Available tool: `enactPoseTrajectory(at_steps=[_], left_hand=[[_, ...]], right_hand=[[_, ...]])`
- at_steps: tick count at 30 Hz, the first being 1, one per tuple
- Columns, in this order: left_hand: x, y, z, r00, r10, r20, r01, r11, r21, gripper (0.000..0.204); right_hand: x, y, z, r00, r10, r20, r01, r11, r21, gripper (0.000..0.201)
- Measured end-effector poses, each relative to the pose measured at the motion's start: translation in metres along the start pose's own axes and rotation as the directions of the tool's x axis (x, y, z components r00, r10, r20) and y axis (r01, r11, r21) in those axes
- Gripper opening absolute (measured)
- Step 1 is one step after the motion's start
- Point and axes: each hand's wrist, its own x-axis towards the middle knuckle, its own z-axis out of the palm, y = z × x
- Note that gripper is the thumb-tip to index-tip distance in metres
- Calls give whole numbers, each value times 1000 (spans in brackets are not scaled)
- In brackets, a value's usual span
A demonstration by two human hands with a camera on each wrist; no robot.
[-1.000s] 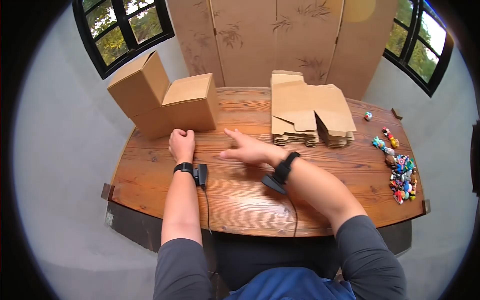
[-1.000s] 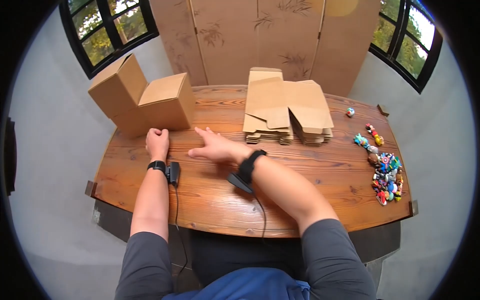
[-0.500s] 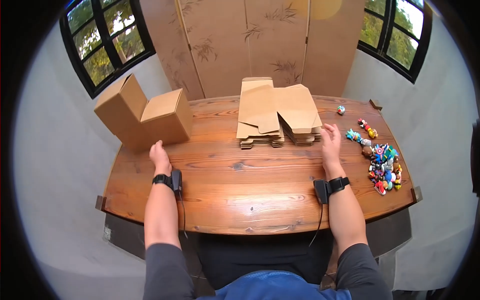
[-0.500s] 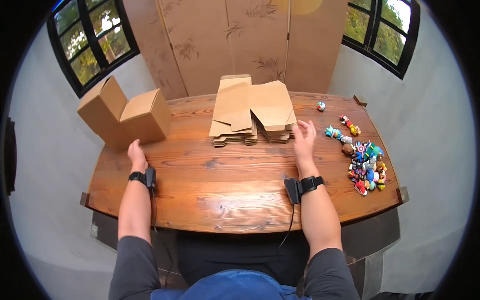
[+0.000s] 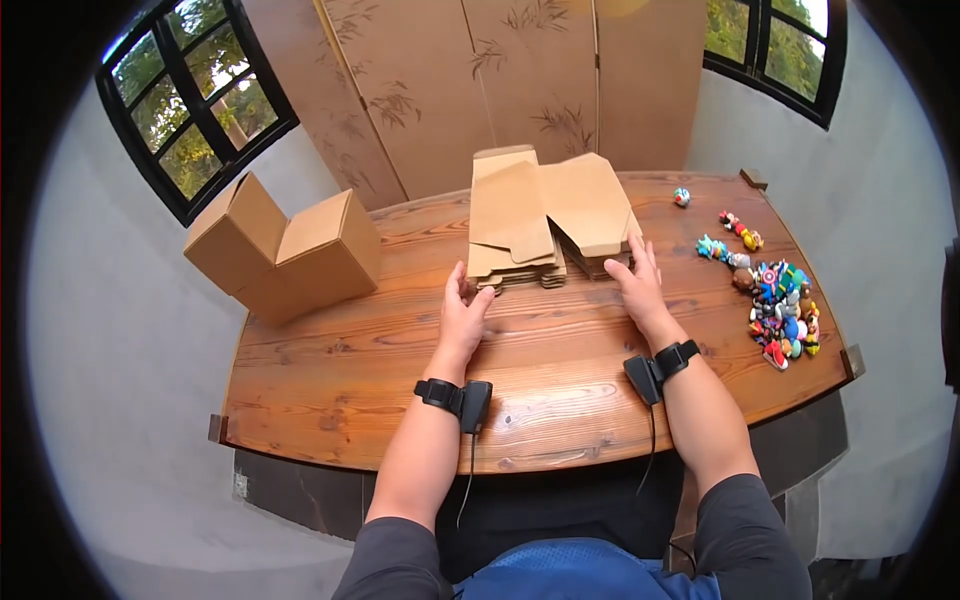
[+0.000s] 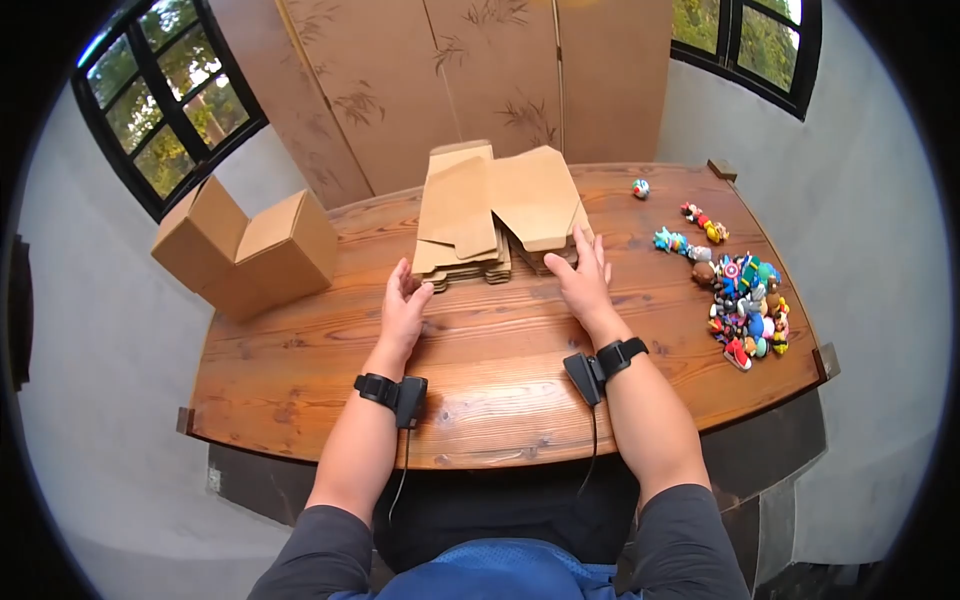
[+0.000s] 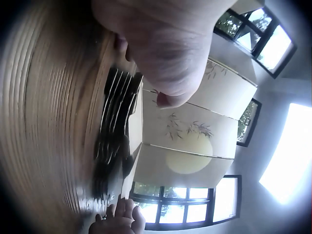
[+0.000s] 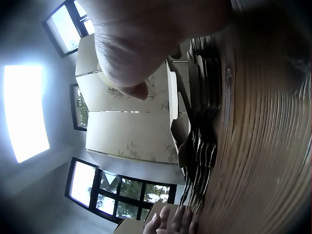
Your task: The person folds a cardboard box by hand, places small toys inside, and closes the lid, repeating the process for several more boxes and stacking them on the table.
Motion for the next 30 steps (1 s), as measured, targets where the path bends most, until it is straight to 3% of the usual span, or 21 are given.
enactPoseTrajectory(at_steps=[3,6,10,17,18,19,21,23,24,28,30], left_hand=[[2,5,0,998,-8,66,11,999,-45,79],[2,2,-2,997,5,80,1,997,-75,75],[-1,8,-2,999,35,-3,-35,995,-92,65],[2,3,-5,994,75,-74,-86,984,-156,43],[2,2,-6,999,38,-29,-42,984,-174,41],[2,2,-6,1000,5,18,-1,982,-190,39],[-1,3,-2,1000,11,-14,-13,985,-170,33],[-3,7,-3,999,15,51,-24,985,168,27],[-4,9,-2,994,103,31,-107,956,274,25],[-5,0,-2,991,103,90,-121,967,224,25],[-3,-8,-2,936,316,156,-352,859,372,33]], right_hand=[[0,0,1,998,-64,-1,64,997,47,86],[3,9,4,991,-114,-63,120,988,97,75],[3,5,2,965,-195,-174,235,940,249,58],[-5,-12,1,938,-196,-286,317,818,480,47],[-12,-18,-2,913,-249,-322,347,890,296,46],[-15,-21,-3,915,-260,-310,352,889,294,46],[-18,-25,-2,897,-290,-334,383,886,261,46],[-18,-23,-2,881,-332,-336,421,875,240,46],[-18,-22,-2,863,-370,-343,457,863,218,47],[-23,-28,-3,856,-391,-338,475,852,218,46],[-25,-34,-2,842,-390,-373,483,854,195,43]])
